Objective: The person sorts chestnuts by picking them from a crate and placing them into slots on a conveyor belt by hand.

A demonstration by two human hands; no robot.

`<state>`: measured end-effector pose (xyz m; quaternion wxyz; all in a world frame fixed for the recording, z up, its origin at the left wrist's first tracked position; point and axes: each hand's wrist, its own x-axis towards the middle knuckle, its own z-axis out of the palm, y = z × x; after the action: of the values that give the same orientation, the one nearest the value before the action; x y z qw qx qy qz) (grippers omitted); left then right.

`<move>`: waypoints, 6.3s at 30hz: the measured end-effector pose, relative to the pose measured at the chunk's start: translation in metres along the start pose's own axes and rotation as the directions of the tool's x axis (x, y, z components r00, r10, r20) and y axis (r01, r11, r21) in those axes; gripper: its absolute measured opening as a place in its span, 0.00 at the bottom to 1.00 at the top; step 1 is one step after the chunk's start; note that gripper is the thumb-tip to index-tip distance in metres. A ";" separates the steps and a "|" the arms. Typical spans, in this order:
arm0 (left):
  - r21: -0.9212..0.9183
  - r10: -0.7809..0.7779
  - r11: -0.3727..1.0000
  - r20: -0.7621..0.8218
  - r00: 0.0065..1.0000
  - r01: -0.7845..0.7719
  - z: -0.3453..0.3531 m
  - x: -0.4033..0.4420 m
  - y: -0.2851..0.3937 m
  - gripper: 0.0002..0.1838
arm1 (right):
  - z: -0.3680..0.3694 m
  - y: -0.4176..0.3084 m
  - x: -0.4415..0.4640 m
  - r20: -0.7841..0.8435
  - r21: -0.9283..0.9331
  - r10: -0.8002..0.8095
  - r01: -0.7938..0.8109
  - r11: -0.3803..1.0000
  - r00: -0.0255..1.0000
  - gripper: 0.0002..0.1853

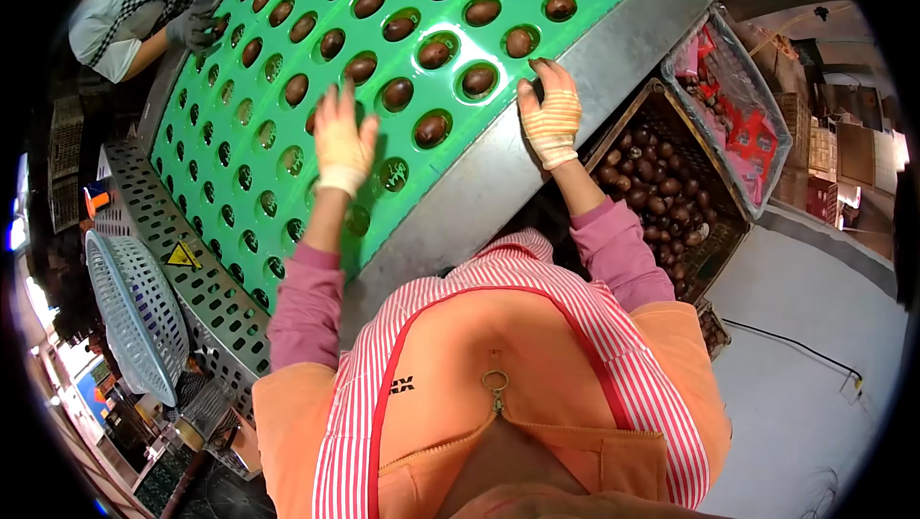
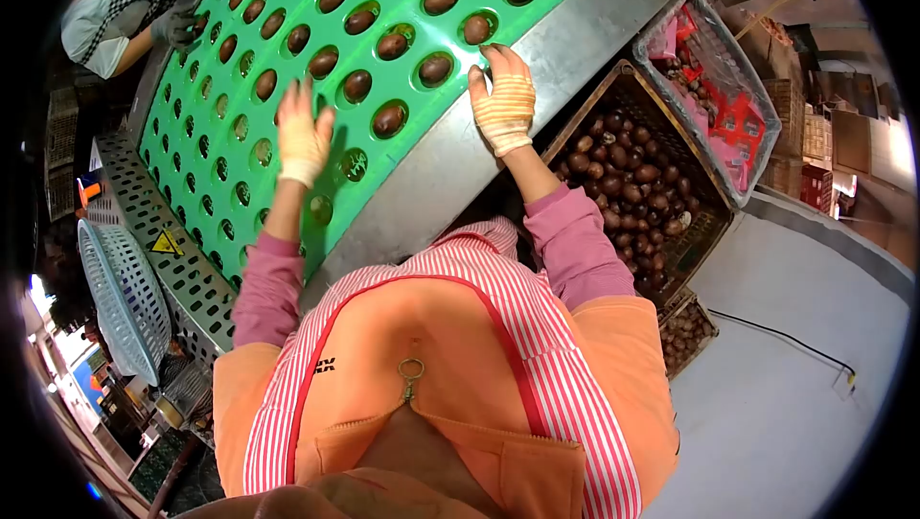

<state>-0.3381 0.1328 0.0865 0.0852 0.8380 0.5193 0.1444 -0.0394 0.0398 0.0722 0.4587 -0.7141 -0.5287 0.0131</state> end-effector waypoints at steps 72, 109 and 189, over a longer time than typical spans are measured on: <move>-0.350 0.383 0.894 0.921 0.072 -0.279 0.160 -0.052 0.367 0.42 | -0.210 0.207 -0.172 0.513 -0.358 0.714 -0.637 0.683 0.477 0.40; -0.599 0.544 0.724 0.801 0.250 0.343 0.200 -0.049 0.334 0.65 | -0.198 0.145 -0.152 0.797 0.294 0.592 -0.779 -0.554 -0.119 0.29; -0.805 -0.138 0.528 0.235 0.962 0.272 -0.076 -0.104 -0.068 0.33 | 0.015 -0.126 -0.084 0.360 0.209 -0.236 0.169 0.963 0.902 0.22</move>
<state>-0.4639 0.0693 0.1225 0.5232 0.6390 0.4769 0.3009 -0.1777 -0.0126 0.1086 0.4059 -0.5963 -0.6763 0.1496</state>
